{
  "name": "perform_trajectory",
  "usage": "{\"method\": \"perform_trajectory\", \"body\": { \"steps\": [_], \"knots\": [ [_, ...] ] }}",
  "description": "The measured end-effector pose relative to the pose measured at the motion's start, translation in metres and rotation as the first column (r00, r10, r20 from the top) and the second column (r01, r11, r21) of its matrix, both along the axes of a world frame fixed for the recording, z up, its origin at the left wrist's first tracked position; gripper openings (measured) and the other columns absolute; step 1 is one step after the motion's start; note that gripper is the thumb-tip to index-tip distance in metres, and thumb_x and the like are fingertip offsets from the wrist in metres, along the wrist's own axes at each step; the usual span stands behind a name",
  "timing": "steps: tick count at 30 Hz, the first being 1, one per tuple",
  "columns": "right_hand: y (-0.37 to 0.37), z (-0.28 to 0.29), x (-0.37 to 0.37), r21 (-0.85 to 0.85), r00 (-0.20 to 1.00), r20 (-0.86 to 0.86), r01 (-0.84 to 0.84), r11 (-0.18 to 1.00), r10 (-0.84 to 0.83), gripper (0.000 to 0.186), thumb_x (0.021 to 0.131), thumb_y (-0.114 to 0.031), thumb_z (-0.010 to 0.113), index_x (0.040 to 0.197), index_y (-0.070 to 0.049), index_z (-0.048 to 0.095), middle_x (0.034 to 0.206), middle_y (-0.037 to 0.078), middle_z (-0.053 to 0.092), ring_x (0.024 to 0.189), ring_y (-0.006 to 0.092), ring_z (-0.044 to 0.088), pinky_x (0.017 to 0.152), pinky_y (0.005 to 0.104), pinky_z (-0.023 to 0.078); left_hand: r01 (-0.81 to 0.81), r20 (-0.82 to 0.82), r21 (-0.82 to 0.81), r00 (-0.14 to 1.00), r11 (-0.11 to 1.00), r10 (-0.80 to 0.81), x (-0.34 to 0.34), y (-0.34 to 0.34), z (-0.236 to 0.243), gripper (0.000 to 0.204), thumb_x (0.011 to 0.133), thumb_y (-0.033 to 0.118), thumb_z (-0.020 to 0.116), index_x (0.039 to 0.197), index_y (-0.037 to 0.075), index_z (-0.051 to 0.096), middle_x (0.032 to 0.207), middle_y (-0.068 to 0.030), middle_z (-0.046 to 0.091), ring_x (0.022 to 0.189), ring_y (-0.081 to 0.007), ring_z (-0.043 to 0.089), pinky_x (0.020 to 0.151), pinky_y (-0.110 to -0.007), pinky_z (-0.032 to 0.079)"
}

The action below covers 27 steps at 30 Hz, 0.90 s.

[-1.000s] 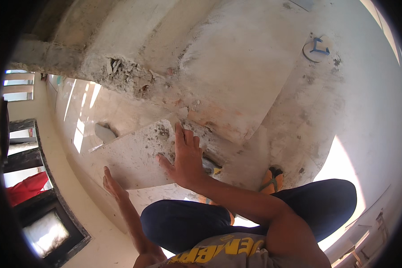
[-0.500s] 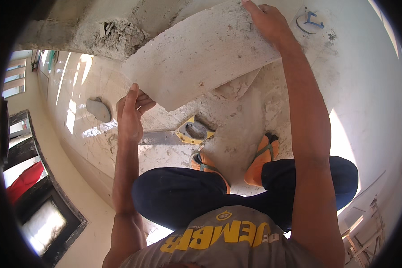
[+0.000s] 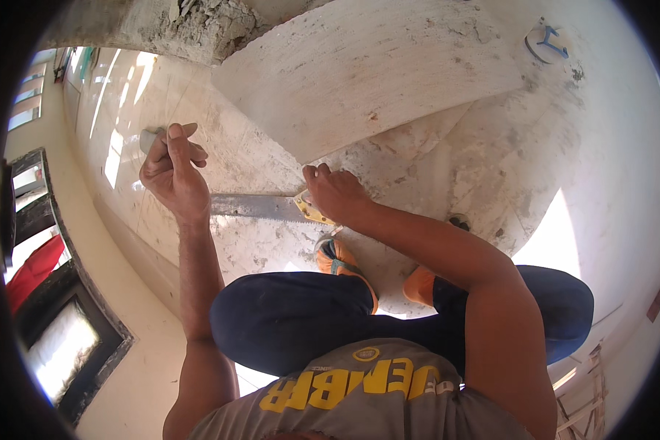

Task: The person sits on the floor and uses a hand saw to cut a rectangular tile into two pieces.

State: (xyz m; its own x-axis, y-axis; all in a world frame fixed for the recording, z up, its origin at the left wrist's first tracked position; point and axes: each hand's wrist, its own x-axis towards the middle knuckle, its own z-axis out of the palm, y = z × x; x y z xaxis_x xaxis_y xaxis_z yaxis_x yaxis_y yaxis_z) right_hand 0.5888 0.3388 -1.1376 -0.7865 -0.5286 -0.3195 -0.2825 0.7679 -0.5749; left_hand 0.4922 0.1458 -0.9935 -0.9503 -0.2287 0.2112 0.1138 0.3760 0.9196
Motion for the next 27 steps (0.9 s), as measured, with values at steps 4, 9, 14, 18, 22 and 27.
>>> {"method": "perform_trajectory", "body": {
  "steps": [4, 9, 14, 18, 22, 27],
  "knots": [
    [-0.003, -0.046, 0.004, -0.021, 0.984, -0.171, 0.040, 0.999, -0.043, 0.042, 0.095, -0.024, 0.076, 0.124, 0.003, 0.062, 0.094, 0.021, 0.073, 0.086, 0.0343, 0.076, 0.073, 0.0418, 0.063, 0.218, -0.186, -0.157, 0.952, 0.963, -0.245, -0.040, 0.033, 0.034, 0.032, 0.107, 0.020, 0.069, 0.084, -0.002, 0.074, 0.059, 0.0018, 0.059, 0.056, -0.0031, 0.052, 0.053, -0.024, 0.041],
    [0.024, -0.073, -0.009, 0.099, 0.985, -0.156, -0.065, 0.993, 0.080, 0.030, 0.095, -0.016, 0.070, 0.117, 0.001, 0.059, 0.111, 0.022, 0.063, 0.096, 0.0332, 0.075, 0.077, 0.0413, 0.064, 0.444, -0.375, -0.309, 0.756, 0.841, -0.536, -0.093, 0.088, 0.070, 0.034, 0.106, 0.026, 0.071, 0.089, -0.003, 0.078, 0.061, -0.0035, 0.065, 0.054, -0.0075, 0.059, 0.053, -0.024, 0.045],
    [0.082, 0.006, -0.003, 0.236, 0.979, -0.024, -0.191, 0.953, 0.202, 0.026, 0.093, -0.011, 0.068, 0.116, 0.001, 0.062, 0.115, 0.020, 0.065, 0.105, 0.0338, 0.074, 0.075, 0.0435, 0.063, 0.580, -0.190, -0.456, 0.678, 0.675, -0.710, -0.101, 0.162, 0.099, 0.027, 0.098, 0.021, 0.075, 0.087, -0.004, 0.072, 0.066, -0.0115, 0.067, 0.057, -0.0205, 0.064, 0.058, -0.035, 0.052],
    [0.140, 0.076, 0.029, 0.221, 0.944, -0.231, -0.185, 0.958, 0.235, 0.035, 0.092, -0.012, 0.069, 0.124, -0.003, 0.060, 0.114, 0.018, 0.068, 0.095, 0.0341, 0.075, 0.075, 0.0461, 0.061, 0.645, 0.101, -0.583, 0.660, 0.494, -0.744, -0.119, 0.220, 0.055, 0.032, 0.097, 0.022, 0.074, 0.108, -0.007, 0.072, 0.105, -0.0236, 0.073, 0.097, -0.0382, 0.072, 0.083, -0.047, 0.059],
    [0.193, 0.171, 0.034, 0.159, 0.996, 0.041, -0.084, 0.984, 0.079, 0.032, 0.094, -0.020, 0.075, 0.118, -0.009, 0.058, 0.104, 0.015, 0.070, 0.093, 0.0357, 0.074, 0.079, 0.0473, 0.059, 0.649, 0.254, -0.546, 0.730, 0.529, -0.634, -0.149, 0.274, 0.012, 0.051, 0.102, 0.033, 0.067, 0.134, -0.006, 0.061, 0.144, -0.0286, 0.054, 0.138, -0.0422, 0.051, 0.114, -0.058, 0.040],
    [0.226, 0.339, 0.037, 0.223, 0.898, 0.303, 0.257, 0.940, -0.318, 0.038, 0.090, -0.011, 0.074, 0.125, -0.013, 0.058, 0.092, 0.013, 0.071, 0.087, 0.0375, 0.073, 0.076, 0.0483, 0.057, 0.636, 0.404, -0.562, 0.769, 0.530, -0.495, -0.141, 0.325, -0.008, 0.091, 0.102, 0.060, 0.052, 0.162, -0.005, 0.031, 0.163, -0.0340, 0.035, 0.157, -0.0477, 0.028, 0.126, -0.068, 0.013]
  ]
}}
